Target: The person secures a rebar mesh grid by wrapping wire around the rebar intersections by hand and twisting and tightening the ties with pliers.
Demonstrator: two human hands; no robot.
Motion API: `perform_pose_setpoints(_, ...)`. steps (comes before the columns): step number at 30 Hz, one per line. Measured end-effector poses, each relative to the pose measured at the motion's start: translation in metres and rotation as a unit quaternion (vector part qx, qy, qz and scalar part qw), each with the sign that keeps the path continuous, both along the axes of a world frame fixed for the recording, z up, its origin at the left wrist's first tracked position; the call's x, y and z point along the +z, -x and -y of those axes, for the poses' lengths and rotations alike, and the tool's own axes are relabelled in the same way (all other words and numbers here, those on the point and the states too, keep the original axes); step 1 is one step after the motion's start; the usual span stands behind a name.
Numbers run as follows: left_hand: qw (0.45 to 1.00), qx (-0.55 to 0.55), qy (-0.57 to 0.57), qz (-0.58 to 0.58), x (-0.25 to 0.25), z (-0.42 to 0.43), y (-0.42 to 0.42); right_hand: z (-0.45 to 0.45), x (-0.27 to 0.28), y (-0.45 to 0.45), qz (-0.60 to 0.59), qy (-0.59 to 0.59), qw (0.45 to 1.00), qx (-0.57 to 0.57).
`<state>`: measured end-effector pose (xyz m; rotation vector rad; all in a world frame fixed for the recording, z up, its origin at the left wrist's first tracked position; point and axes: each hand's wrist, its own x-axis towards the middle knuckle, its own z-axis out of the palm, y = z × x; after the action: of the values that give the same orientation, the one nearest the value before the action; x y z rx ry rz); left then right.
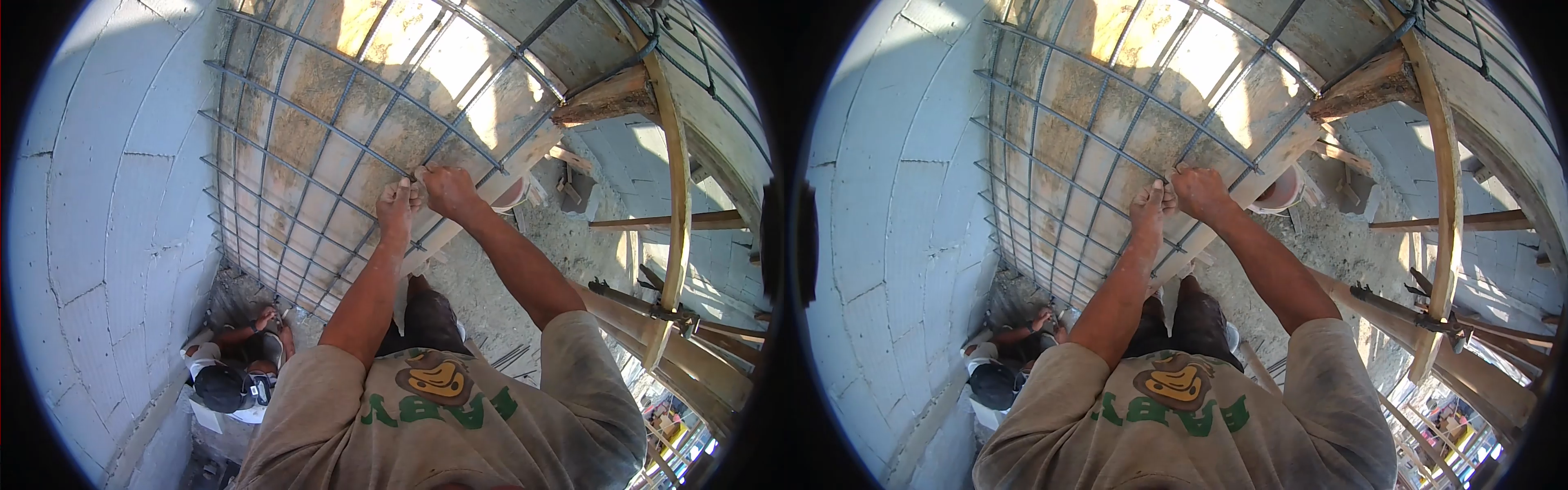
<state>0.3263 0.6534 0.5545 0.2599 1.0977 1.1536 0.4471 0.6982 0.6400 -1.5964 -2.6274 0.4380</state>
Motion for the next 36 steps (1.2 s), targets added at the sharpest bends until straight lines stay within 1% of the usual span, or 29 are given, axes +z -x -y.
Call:
perform_pose_setpoints(1,1.0,0.013,-0.015,0.015,-0.002,0.001,-0.002,0.007,-0.001,-0.002,-0.009,0.002,1.0,-0.022)
perform_pose_setpoints(2,1.0,0.022,-0.001,0.004,-0.005,0.002,-0.005,0.015,-0.003,-0.003,-0.026,-0.003,0.998,-0.054)
perform_pose_setpoints(4,0.999,0.04,0.027,-0.02,0.008,0.001,-0.008,0.032,-0.005,-0.001,-0.061,-0.011,0.991,-0.117)
perform_pose_setpoints(7,0.997,0.009,0.043,-0.059,0.013,0.0,-0.002,0.06,-0.021,0.006,-0.113,-0.084,0.977,-0.163)
perform_pose_setpoints(10,0.991,-0.02,-0.015,-0.13,0.007,-0.003,0.008,0.086,-0.01,0.025,-0.18,0.018,0.957,-0.225)
perform_pose_setpoints(13,0.974,-0.037,-0.063,-0.216,0.01,-0.009,0.012,0.116,-0.005,0.035,-0.217,0.064,0.948,-0.224)
perform_pose_setpoints(16,0.91,-0.058,-0.122,-0.392,0.017,-0.01,0.01,0.141,0.016,0.031,-0.228,0.156,0.934,-0.227)
perform_pose_setpoints(19,0.881,-0.041,-0.197,-0.428,0.009,-0.01,0.01,0.165,0.02,0.014,-0.199,0.162,0.933,-0.253)
perform_pose_setpoints(22,0.802,-0.051,-0.276,-0.527,0.007,-0.01,0.011,0.178,0.026,-0.008,-0.223,0.122,0.926,-0.279)
perform_pose_setpoints(25,0.8,-0.067,-0.256,-0.539,0.013,-0.01,0.012,0.183,0.023,-0.022,-0.2,0.097,0.928,-0.298)
perform_pose_setpoints(28,0.772,-0.107,-0.306,-0.548,0.022,-0.01,0.024,0.183,0.025,-0.024,-0.216,0.085,0.92,-0.316)
perform_pose_setpoints(31,0.745,-0.174,-0.323,-0.557,0.025,-0.008,0.032,0.185,0.024,-0.017,-0.234,0.087,0.912,-0.324)
perform_pose_setpoints(34,0.702,-0.186,-0.352,-0.591,0.03,-0.009,0.03,0.188,0.031,-0.007,-0.251,0.084,0.908,-0.325)
perform_pose_setpoints(36,0.651,-0.184,-0.353,-0.646,0.033,-0.015,0.032,0.189,0.041,-0.002,-0.27,0.079,0.904,-0.323)
